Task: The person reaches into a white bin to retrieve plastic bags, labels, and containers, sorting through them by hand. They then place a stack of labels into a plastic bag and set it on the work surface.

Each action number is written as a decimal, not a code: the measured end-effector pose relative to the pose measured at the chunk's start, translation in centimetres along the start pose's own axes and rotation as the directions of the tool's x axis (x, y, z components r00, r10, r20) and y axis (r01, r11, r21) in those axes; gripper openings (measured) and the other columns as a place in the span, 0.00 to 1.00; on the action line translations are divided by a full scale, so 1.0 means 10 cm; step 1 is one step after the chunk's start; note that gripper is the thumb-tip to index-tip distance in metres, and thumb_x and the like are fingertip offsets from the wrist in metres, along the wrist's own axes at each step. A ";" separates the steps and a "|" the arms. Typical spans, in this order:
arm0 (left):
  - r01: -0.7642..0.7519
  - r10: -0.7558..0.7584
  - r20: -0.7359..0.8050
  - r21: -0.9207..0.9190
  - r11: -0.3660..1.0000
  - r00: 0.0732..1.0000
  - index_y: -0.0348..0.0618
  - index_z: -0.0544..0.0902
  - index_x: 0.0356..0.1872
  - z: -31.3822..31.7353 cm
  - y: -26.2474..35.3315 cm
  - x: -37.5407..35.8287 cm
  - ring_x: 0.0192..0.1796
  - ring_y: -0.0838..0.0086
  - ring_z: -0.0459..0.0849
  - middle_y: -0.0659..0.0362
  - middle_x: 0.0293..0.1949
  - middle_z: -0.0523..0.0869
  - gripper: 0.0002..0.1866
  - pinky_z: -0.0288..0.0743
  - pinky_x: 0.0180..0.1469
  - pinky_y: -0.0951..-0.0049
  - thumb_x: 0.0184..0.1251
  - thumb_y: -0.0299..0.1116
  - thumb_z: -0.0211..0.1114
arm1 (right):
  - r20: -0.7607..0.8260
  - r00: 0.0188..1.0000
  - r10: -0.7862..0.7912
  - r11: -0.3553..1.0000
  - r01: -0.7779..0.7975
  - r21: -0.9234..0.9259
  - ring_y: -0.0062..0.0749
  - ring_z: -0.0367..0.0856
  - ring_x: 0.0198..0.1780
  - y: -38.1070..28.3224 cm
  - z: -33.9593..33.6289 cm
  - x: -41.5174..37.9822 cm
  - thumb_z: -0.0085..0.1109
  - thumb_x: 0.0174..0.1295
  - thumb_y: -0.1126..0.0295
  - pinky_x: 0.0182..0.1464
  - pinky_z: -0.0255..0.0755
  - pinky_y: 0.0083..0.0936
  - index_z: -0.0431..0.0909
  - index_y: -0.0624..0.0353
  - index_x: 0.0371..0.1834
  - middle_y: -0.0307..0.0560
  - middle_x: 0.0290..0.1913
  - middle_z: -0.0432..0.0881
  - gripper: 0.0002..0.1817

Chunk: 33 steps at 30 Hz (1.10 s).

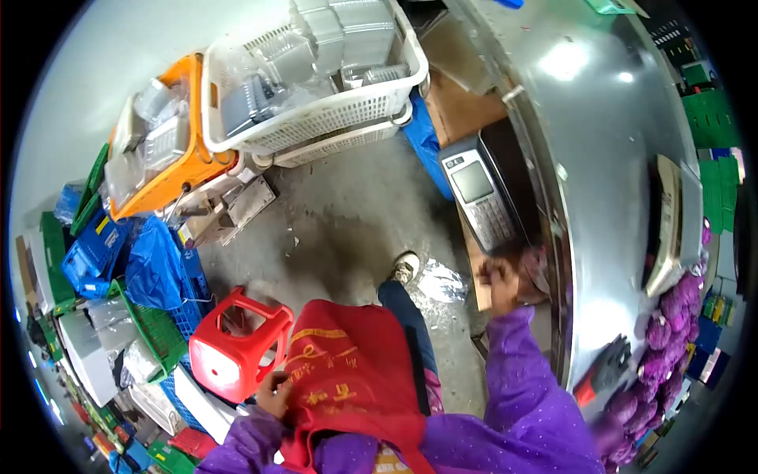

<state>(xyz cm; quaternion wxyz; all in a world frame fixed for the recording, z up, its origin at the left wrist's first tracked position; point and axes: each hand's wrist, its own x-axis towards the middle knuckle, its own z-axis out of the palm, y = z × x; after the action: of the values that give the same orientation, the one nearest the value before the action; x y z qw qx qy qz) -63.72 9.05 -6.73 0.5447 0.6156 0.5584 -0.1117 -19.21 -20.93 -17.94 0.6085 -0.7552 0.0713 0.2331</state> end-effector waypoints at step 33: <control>0.463 -0.280 0.581 -0.192 0.865 0.764 0.34 0.78 0.45 0.74 1.48 3.61 0.46 0.70 0.81 0.55 0.41 0.83 0.10 0.73 0.52 0.73 0.64 0.23 0.60 | 0.192 0.818 -0.543 0.540 0.515 -0.666 0.38 0.75 0.47 -0.95 1.80 6.00 0.50 0.60 0.66 0.53 0.69 0.30 0.75 0.64 0.50 0.52 0.45 0.79 0.17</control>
<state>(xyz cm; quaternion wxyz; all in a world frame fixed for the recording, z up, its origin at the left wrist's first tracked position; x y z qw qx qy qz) -35.59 26.79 -28.42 0.7380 0.3366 0.5066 -0.2925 32.57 9.17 -38.61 0.3207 -0.9155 -0.2406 0.0334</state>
